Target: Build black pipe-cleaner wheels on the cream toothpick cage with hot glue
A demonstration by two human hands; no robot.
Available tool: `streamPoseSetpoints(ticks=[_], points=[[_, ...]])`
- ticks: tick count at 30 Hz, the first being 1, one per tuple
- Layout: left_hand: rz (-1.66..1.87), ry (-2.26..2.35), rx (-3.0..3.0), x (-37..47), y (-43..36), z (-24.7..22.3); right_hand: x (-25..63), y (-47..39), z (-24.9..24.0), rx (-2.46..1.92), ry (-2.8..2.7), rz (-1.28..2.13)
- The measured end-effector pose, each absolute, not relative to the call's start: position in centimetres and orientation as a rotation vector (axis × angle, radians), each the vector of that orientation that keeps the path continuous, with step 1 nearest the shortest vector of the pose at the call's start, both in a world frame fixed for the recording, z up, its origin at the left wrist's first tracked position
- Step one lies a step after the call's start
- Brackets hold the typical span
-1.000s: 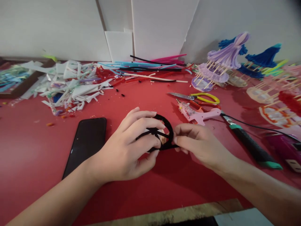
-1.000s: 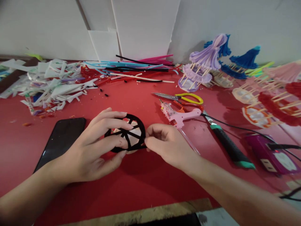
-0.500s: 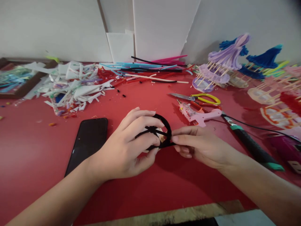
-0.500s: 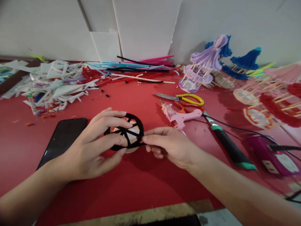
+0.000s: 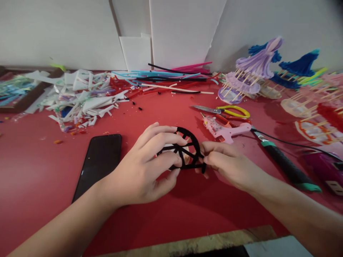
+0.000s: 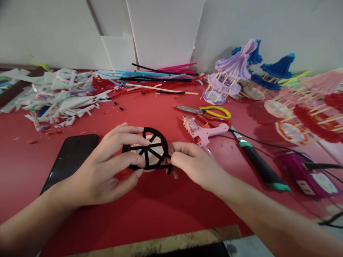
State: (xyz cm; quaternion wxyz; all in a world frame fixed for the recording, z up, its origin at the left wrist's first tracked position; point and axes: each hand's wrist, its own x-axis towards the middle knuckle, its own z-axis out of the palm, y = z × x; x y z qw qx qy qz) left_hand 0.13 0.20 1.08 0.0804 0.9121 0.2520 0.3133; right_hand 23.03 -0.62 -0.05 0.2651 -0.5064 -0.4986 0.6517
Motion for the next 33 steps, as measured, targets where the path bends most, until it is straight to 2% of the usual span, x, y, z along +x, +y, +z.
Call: streamPoseSetpoints(ticks=[6,10,27,33], points=[[0.952,0.749,2.727,0.2,0.3,1.0,22.7,-0.3,0.2,-1.254,-1.193,1.939],[0.969,0.768,2.73,0.1,0.3,0.9,23.0,-0.4,0.0,-1.333,-1.196,1.908],[1.051,0.815,2.764,0.2,0.6,0.8,22.9,-1.5,0.5,-1.375,-1.741,1.191],[1.043,0.847,2.765,0.2,0.6,0.9,23.1,-1.1,0.5,-1.384,-1.622,1.236]])
